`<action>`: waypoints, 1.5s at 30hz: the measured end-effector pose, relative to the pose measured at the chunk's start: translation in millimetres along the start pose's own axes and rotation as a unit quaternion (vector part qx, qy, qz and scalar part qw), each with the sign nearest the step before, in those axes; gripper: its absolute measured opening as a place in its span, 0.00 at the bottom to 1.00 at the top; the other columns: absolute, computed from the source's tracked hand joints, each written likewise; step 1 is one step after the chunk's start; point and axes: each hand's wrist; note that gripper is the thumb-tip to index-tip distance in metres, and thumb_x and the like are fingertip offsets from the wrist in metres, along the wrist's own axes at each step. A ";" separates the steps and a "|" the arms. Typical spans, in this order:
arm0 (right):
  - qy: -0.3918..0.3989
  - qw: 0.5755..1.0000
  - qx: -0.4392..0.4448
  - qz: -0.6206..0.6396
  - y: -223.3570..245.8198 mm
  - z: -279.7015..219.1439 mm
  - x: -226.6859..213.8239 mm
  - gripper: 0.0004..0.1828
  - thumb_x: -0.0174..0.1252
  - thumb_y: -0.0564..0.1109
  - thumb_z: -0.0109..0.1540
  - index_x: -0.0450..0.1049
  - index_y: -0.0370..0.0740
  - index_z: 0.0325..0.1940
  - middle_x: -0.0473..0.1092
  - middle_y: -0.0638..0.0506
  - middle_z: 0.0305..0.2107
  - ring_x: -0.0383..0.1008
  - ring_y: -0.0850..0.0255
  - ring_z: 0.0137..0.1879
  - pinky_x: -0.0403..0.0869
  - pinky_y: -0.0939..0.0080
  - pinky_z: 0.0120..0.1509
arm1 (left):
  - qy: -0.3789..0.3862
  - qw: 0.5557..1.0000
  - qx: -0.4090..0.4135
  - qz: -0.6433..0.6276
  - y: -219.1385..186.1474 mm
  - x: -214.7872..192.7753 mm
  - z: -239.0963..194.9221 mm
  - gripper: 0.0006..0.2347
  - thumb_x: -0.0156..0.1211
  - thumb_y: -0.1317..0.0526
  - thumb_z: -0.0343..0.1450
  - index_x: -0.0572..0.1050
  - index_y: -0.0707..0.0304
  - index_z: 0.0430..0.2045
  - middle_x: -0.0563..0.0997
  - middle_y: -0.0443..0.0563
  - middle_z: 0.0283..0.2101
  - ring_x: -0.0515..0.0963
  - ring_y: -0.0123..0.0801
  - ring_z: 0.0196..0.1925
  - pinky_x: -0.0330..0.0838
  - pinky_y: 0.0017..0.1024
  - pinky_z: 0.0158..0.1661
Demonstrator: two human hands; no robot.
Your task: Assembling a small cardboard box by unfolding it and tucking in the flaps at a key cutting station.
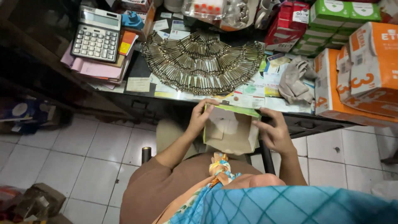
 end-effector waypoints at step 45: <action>-0.388 0.530 0.530 0.537 -95.2 -240.3 11.3 0.24 0.56 0.49 0.56 0.68 0.42 0.56 0.70 0.50 0.47 0.72 0.57 0.53 0.68 0.49 0.58 | 0.201 0.765 -0.536 -0.293 194.9 15.4 -45.6 0.19 0.48 0.49 0.72 0.64 0.50 0.56 0.69 0.53 0.57 0.69 0.39 0.57 0.68 0.45 0.53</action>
Point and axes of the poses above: each hand's wrist, its own z-axis towards the middle knuckle, its own x-axis out of the palm, y = z × x
